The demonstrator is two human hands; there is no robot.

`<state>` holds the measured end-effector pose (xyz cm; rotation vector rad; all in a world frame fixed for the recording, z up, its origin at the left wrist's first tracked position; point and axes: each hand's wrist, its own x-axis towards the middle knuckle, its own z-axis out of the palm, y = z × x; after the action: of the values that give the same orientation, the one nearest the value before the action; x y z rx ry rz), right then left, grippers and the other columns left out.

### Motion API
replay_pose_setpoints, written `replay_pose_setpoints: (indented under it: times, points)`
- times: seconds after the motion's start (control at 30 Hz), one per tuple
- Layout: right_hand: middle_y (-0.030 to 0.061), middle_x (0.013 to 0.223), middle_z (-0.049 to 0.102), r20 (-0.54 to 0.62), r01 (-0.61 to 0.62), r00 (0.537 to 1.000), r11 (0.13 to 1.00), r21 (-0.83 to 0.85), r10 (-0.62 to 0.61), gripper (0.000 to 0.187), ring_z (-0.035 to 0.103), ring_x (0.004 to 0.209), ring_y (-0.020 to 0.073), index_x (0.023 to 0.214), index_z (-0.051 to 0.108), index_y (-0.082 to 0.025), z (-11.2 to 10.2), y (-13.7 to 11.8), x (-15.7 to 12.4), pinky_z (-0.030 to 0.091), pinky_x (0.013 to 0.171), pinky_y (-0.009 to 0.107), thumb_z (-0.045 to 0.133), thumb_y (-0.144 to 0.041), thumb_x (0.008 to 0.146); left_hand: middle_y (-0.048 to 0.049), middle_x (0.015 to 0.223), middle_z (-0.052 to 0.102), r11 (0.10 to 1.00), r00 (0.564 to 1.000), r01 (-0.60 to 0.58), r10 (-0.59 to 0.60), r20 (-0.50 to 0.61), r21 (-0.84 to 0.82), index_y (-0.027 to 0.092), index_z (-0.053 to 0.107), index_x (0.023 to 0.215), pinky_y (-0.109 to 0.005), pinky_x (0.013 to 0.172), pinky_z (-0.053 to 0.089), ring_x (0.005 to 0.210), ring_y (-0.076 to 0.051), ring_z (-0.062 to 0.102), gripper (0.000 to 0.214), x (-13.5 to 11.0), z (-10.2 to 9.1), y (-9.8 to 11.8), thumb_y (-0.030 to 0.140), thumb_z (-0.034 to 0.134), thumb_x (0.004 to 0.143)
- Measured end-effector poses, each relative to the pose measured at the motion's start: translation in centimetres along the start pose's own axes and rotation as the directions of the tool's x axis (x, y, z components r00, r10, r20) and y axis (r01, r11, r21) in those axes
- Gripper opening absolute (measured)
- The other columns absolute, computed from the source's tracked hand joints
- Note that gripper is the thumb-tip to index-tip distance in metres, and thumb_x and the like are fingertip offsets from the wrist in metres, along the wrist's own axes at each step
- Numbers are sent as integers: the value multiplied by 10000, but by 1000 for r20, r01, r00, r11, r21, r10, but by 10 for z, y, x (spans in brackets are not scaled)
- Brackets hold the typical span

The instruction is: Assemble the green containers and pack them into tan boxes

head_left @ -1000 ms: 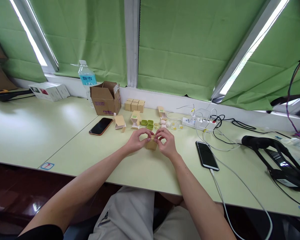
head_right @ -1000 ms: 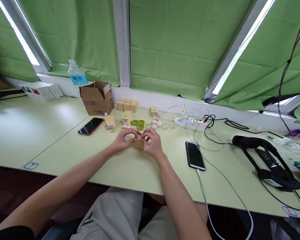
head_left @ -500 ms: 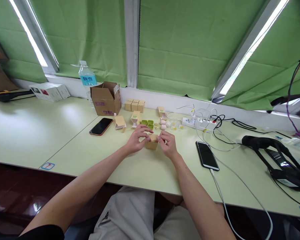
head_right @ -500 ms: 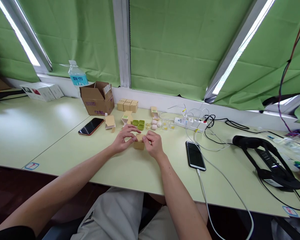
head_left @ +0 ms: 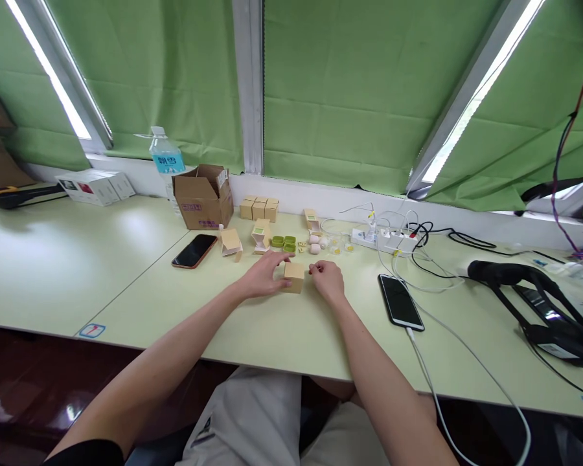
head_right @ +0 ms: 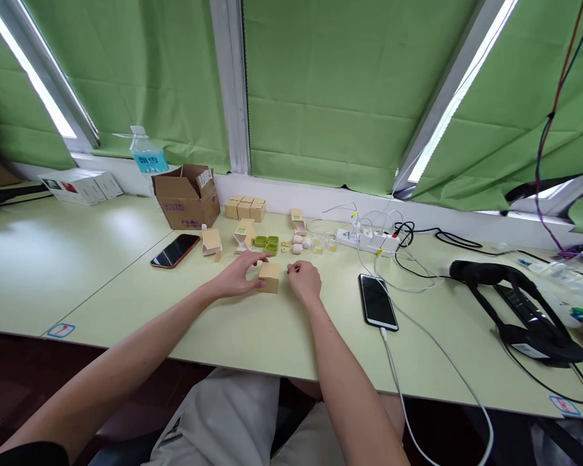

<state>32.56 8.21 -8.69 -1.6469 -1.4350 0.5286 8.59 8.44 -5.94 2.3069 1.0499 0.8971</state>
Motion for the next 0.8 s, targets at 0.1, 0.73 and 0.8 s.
replay_pose_setpoints:
  times: [0.1,0.73,0.8]
  points:
    - [54,764,773,-2,-3,1000,999,-34,3,257,590,614,184,676,739,-259,4,1,-3,346,577,288,706,-336,919,-102,1225,780,1000,998,3,-3,59,7,259,760,1349,-455,913,597,966,-282,700,560,3,0,0,354,844,804]
    - [37,725,725,-12,126,991,973,-194,-131,244,557,609,206,847,721,-269,14,-12,-22,266,633,324,615,-353,1049,-229,1297,690,828,793,546,-464,-395,125,190,612,1342,-483,944,544,1230,-397,654,462,219,4,-43,205,768,907]
    - [37,722,728,-12,151,988,968,-199,-157,257,544,593,198,832,709,-265,13,-12,-23,251,629,325,599,-343,1051,-273,1340,651,795,754,598,-515,-409,101,157,583,1382,-485,899,548,1196,-411,664,492,231,16,-50,226,759,928]
